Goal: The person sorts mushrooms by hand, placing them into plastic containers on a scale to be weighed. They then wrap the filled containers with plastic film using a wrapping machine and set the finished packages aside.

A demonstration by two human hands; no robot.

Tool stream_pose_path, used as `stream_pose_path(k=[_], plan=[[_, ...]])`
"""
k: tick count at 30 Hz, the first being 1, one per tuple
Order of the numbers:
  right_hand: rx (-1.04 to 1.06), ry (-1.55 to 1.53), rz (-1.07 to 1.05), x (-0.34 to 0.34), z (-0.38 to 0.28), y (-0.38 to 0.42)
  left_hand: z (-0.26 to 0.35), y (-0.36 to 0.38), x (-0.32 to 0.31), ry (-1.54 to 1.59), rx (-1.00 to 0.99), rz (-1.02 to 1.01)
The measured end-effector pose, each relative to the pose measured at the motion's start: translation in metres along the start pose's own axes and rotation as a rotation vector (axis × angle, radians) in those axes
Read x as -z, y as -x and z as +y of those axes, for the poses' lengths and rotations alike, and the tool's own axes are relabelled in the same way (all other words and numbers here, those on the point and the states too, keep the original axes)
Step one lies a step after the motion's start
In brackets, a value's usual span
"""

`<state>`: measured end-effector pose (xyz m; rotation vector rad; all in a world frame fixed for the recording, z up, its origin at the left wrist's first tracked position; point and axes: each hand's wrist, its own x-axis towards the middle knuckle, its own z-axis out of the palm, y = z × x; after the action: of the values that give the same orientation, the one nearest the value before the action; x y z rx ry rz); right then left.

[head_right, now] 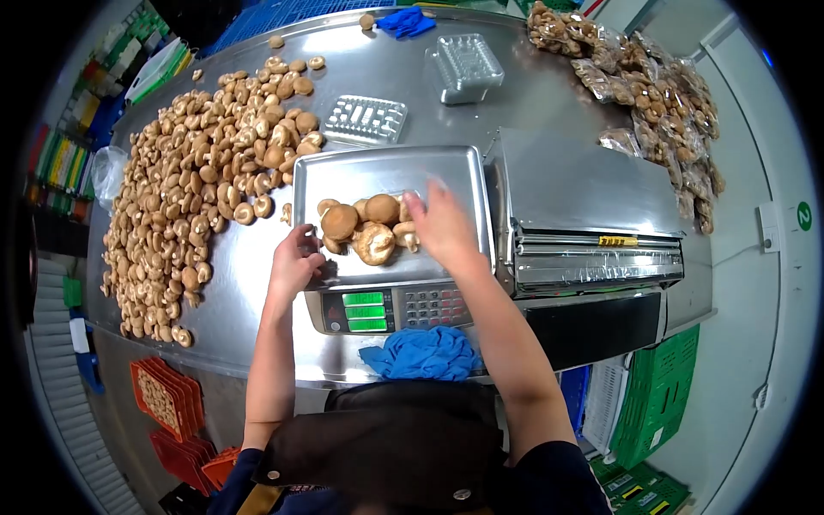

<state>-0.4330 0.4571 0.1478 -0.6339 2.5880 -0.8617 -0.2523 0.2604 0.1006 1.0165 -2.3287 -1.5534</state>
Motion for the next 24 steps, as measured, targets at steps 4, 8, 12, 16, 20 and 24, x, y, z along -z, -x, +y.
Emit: stream_pose_path(k=[4,8,12,16,20,24], plan=[[0.078,-0.149,-0.012,-0.010,0.009,0.002,0.011,0.006,0.009,0.435,0.095,-0.076],[0.106,-0.197,0.027,0.026,0.003,0.014,0.036,0.012,0.000,0.341,0.027,-0.008],[0.165,-0.196,0.195,0.075,0.023,0.016,0.104,0.015,-0.016,0.361,-0.037,-0.141],[0.192,-0.166,0.285,0.148,0.061,0.012,0.160,-0.003,-0.073,0.309,-0.147,-0.216],[0.172,-0.158,0.379,0.200,0.152,-0.013,0.202,-0.027,-0.159,0.284,-0.179,-0.310],[0.091,-0.212,0.357,0.250,0.215,-0.022,0.237,-0.038,-0.239,0.244,-0.139,-0.382]])
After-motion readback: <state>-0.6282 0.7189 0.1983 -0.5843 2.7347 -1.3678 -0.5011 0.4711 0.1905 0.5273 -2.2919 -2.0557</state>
